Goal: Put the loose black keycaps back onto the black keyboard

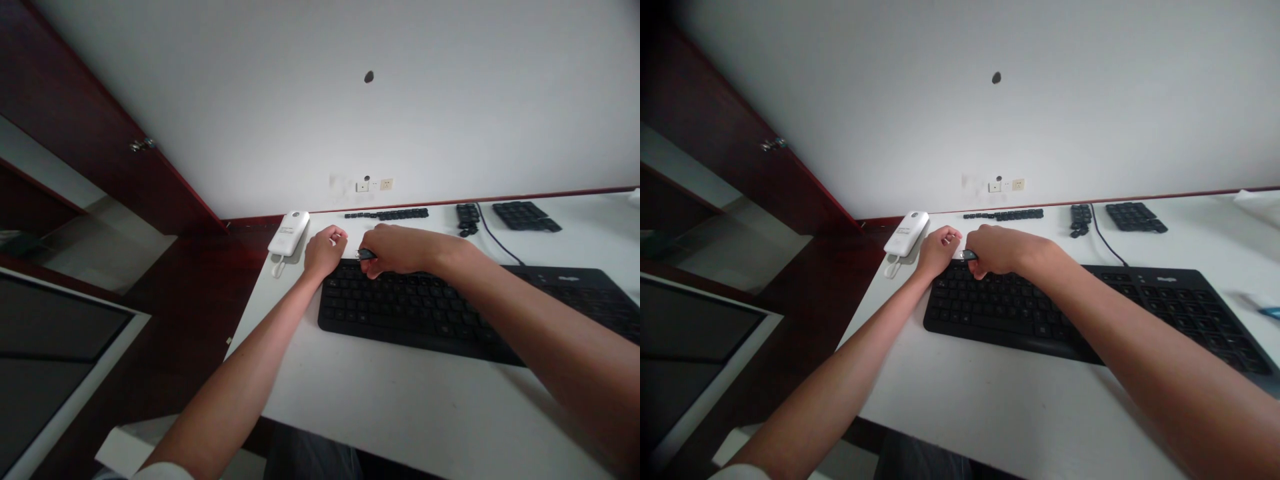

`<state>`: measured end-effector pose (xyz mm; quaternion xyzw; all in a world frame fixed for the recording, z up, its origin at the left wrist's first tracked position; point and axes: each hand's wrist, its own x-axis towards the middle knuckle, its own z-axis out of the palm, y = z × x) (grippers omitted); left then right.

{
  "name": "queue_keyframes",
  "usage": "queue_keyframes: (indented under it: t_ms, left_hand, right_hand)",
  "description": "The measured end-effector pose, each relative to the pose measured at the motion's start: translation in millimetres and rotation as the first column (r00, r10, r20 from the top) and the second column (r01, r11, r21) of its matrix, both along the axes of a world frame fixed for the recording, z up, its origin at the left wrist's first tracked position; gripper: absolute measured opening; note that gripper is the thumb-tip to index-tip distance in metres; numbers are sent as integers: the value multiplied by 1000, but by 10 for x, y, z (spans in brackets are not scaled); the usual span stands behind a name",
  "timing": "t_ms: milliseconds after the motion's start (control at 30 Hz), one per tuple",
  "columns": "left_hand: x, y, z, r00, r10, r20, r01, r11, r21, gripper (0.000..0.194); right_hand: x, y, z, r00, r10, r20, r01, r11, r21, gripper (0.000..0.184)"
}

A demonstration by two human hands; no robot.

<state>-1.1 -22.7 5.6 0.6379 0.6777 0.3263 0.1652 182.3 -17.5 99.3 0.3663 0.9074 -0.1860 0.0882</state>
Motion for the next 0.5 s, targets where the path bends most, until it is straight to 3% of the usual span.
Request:
queue_keyframes:
  t_ms: [500]
  left_hand:
    - [18, -4, 14, 1000, 10, -18, -10, 1000, -14, 16]
  right_hand:
    - [-78, 25, -70, 985, -139, 101, 136, 990, 31, 13]
